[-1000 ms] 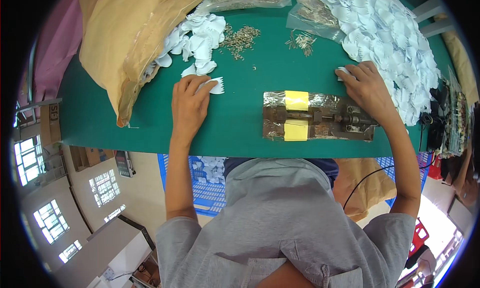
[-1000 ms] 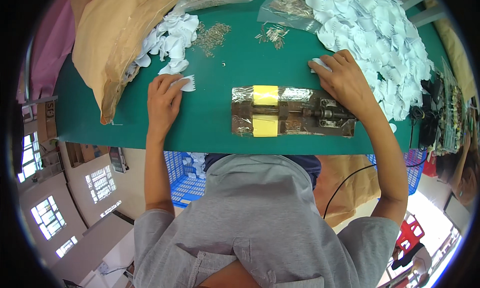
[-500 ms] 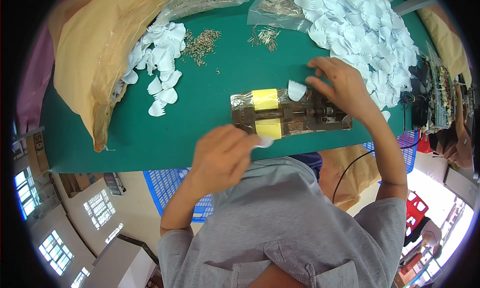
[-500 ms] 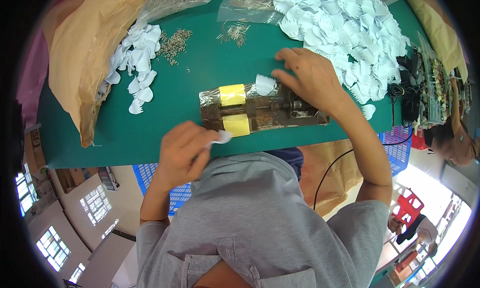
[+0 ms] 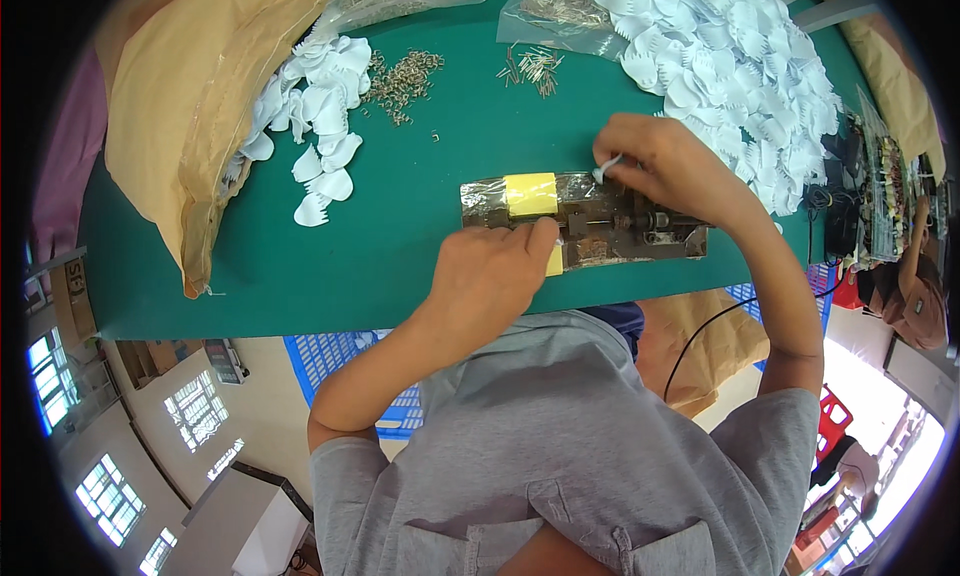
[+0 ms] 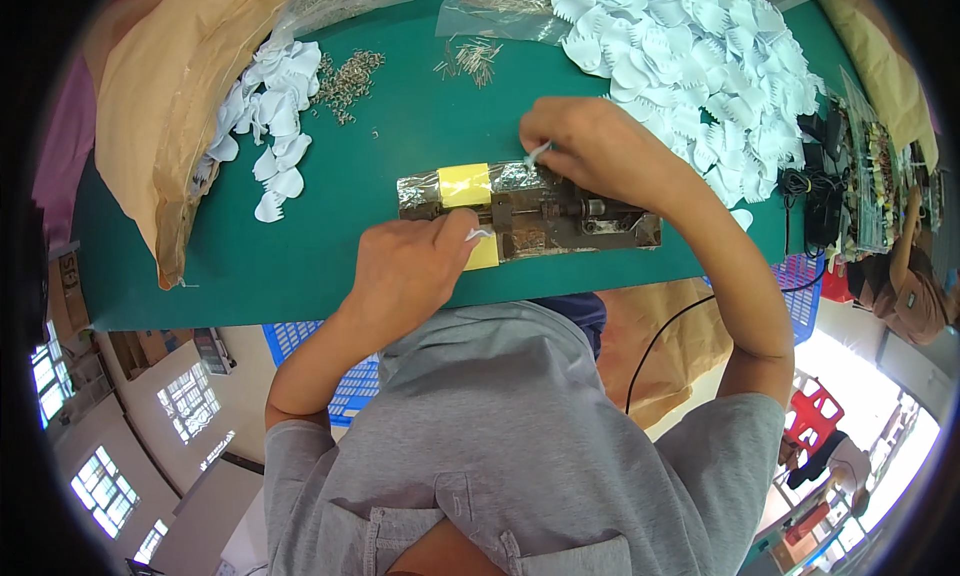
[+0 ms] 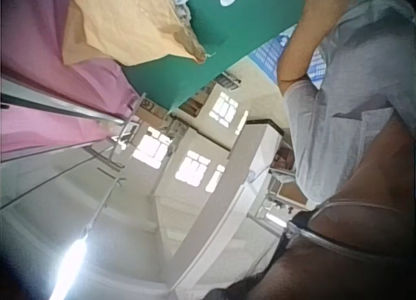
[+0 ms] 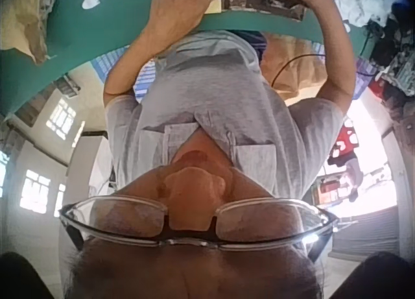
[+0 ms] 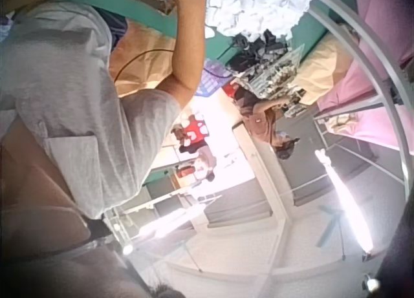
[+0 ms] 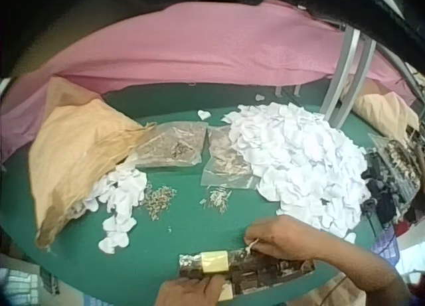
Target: The person assembles small white plastic components with metal clips using a hand-operated press, creating assembled components.
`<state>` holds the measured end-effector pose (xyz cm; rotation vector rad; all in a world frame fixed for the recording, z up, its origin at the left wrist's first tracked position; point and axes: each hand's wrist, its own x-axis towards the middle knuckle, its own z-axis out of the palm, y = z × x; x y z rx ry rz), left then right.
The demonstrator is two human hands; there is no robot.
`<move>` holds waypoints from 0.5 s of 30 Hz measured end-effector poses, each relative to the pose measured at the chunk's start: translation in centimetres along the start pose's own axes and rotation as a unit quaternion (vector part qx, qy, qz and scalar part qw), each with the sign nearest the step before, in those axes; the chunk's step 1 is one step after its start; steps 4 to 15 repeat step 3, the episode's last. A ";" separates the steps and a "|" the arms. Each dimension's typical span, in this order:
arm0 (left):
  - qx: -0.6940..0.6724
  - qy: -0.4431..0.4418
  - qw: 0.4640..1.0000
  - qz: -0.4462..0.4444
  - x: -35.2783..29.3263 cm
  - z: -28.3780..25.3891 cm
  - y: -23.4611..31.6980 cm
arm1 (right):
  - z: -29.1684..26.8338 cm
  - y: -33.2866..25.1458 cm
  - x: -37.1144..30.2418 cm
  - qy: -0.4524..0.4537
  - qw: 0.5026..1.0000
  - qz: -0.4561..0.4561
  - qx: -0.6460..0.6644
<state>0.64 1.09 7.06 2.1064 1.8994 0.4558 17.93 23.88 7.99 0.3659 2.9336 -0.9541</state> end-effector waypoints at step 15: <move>-0.010 -0.012 1.000 -0.001 -0.3 -0.5 -0.9 | 0.5 -1.3 -0.1 0.057 0.980 0.039 0.186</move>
